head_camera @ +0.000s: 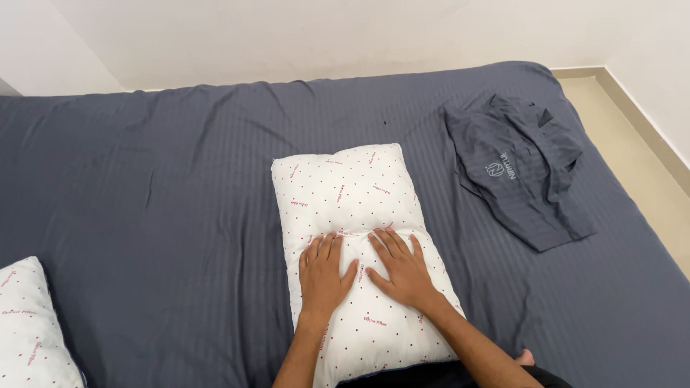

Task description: The person inserts a pillow into a dark blue pillowcase on a bed, smoothing and adjusting the fabric to fit. They then place the finished pillow aside and begin handling a second pillow with a white dotted cover.

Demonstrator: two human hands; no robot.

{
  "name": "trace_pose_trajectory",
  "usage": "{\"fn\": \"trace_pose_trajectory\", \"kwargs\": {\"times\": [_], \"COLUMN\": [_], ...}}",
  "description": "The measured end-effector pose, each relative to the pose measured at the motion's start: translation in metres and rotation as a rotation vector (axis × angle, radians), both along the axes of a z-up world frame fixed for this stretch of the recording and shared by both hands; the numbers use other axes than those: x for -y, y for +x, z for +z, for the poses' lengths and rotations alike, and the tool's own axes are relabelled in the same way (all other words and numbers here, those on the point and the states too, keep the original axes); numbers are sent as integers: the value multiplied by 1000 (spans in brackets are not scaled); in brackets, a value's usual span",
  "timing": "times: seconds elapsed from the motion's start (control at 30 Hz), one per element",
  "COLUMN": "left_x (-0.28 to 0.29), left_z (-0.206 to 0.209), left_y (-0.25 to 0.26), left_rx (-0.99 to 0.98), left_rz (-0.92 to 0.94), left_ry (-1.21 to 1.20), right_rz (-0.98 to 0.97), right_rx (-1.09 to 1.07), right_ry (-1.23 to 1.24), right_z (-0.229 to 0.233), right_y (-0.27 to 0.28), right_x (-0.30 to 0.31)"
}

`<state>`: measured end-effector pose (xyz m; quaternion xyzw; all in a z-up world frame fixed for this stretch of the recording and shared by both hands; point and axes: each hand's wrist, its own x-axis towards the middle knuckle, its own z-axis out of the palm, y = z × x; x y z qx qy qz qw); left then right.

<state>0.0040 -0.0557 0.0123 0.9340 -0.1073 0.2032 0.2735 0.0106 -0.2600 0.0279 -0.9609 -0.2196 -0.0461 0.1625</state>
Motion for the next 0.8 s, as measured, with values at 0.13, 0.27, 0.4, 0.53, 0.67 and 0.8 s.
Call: {"fn": "trace_pose_trajectory", "kwargs": {"times": [0.13, 0.27, 0.4, 0.53, 0.67, 0.8], "left_x": [0, 2, 4, 9, 5, 9], "left_z": [3, 11, 16, 14, 13, 8], "left_y": [-5, -8, -8, -8, -4, -3], "left_rx": [-85, -126, -276, -136, -29, -122], "left_rz": [-33, -102, -131, 2, 46, 55], "left_ry": [-18, -74, -80, -16, 17, 55], "right_rz": [-63, -152, -55, -78, -108, -208], "right_rx": [-145, -116, 41, -35, -79, -82], "right_ry": [-9, 232, 213, 8, 6, 10], "right_z": [3, 5, 2, 0, 9, 14], "right_y": [1, 9, 21, 29, 29, 50], "right_x": [2, 11, 8, -1, -8, -22]}}
